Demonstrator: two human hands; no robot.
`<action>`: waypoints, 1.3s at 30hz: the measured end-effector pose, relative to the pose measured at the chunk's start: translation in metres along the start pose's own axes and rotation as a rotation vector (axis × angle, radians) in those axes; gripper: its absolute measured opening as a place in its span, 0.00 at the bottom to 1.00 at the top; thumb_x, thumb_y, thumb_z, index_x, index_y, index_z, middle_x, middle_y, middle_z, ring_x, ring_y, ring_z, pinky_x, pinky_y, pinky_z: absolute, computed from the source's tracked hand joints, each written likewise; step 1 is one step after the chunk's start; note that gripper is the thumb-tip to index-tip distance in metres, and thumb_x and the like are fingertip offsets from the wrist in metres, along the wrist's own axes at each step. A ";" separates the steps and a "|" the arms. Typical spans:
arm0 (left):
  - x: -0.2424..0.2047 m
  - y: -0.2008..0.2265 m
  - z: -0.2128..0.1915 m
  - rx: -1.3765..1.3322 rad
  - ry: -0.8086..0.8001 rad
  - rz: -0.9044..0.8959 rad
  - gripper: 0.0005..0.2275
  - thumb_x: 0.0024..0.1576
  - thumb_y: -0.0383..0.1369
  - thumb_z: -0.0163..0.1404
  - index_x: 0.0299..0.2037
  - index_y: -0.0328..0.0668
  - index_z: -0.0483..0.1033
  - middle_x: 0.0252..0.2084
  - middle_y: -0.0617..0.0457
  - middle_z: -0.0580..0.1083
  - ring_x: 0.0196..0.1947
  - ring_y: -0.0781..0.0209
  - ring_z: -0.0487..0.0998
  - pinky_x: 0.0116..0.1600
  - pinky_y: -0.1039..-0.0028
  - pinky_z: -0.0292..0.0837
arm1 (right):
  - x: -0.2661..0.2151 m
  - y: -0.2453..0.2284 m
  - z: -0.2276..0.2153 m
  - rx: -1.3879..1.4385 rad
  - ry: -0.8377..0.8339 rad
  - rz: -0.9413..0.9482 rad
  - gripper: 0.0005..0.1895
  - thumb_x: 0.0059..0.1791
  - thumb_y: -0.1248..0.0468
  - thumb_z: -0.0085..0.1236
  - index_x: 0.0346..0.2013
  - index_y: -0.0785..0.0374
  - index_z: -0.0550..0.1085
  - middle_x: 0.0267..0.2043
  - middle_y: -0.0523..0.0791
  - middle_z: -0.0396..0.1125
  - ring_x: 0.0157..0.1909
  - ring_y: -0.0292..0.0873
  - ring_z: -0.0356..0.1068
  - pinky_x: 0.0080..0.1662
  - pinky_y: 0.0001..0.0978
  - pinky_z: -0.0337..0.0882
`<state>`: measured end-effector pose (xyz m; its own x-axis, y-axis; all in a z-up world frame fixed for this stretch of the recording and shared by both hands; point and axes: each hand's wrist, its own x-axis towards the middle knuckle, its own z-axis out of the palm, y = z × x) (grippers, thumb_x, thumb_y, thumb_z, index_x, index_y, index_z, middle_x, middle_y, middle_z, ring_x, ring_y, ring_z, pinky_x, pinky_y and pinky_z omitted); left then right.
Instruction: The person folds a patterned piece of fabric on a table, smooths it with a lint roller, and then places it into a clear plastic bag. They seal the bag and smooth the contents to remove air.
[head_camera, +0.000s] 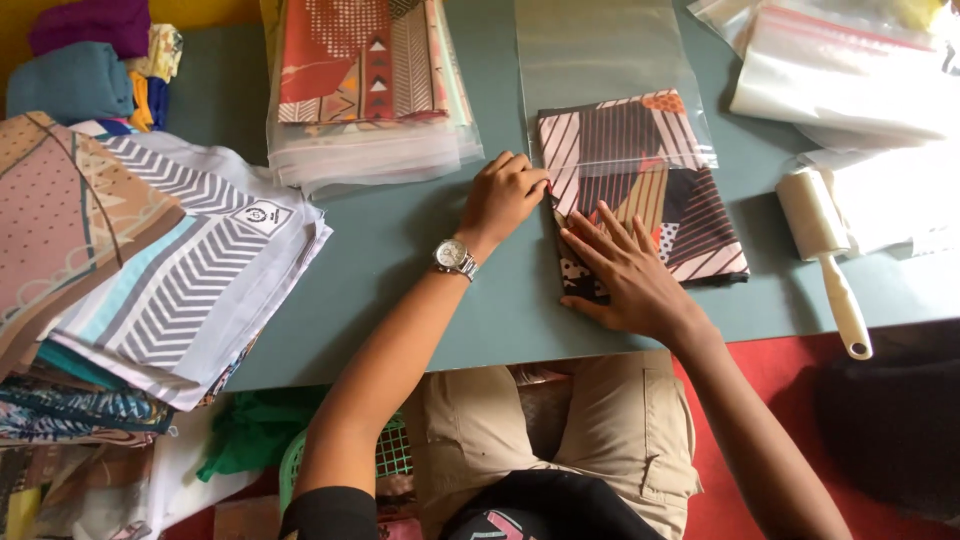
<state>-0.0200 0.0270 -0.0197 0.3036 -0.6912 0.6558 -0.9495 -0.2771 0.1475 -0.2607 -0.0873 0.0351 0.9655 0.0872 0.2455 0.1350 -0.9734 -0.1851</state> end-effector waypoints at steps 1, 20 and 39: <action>0.000 -0.001 0.002 -0.003 0.004 0.005 0.04 0.55 0.34 0.58 0.38 0.51 0.84 0.30 0.58 0.73 0.35 0.62 0.76 0.45 0.73 0.76 | -0.001 -0.001 -0.001 0.004 -0.003 0.006 0.46 0.44 0.37 0.58 0.71 0.56 0.63 0.78 0.50 0.51 0.79 0.65 0.42 0.67 0.75 0.48; -0.005 0.035 -0.034 -0.116 -0.022 0.021 0.07 0.59 0.29 0.52 0.29 0.45 0.80 0.25 0.56 0.70 0.28 0.58 0.78 0.33 0.72 0.78 | -0.001 0.001 0.007 0.041 -0.053 0.062 0.46 0.47 0.34 0.50 0.74 0.54 0.61 0.78 0.52 0.50 0.79 0.69 0.40 0.64 0.84 0.43; 0.101 0.096 0.094 -0.048 -0.018 0.311 0.09 0.44 0.39 0.60 0.26 0.49 0.73 0.26 0.56 0.70 0.33 0.55 0.77 0.33 0.66 0.77 | -0.041 0.181 0.022 -0.034 0.288 0.886 0.22 0.50 0.37 0.63 0.35 0.50 0.84 0.27 0.46 0.74 0.36 0.62 0.76 0.41 0.56 0.76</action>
<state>-0.0733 -0.1324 -0.0083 -0.0013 -0.7499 0.6615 -0.9995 -0.0189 -0.0234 -0.2709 -0.2624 -0.0290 0.6195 -0.7421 0.2557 -0.6358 -0.6655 -0.3910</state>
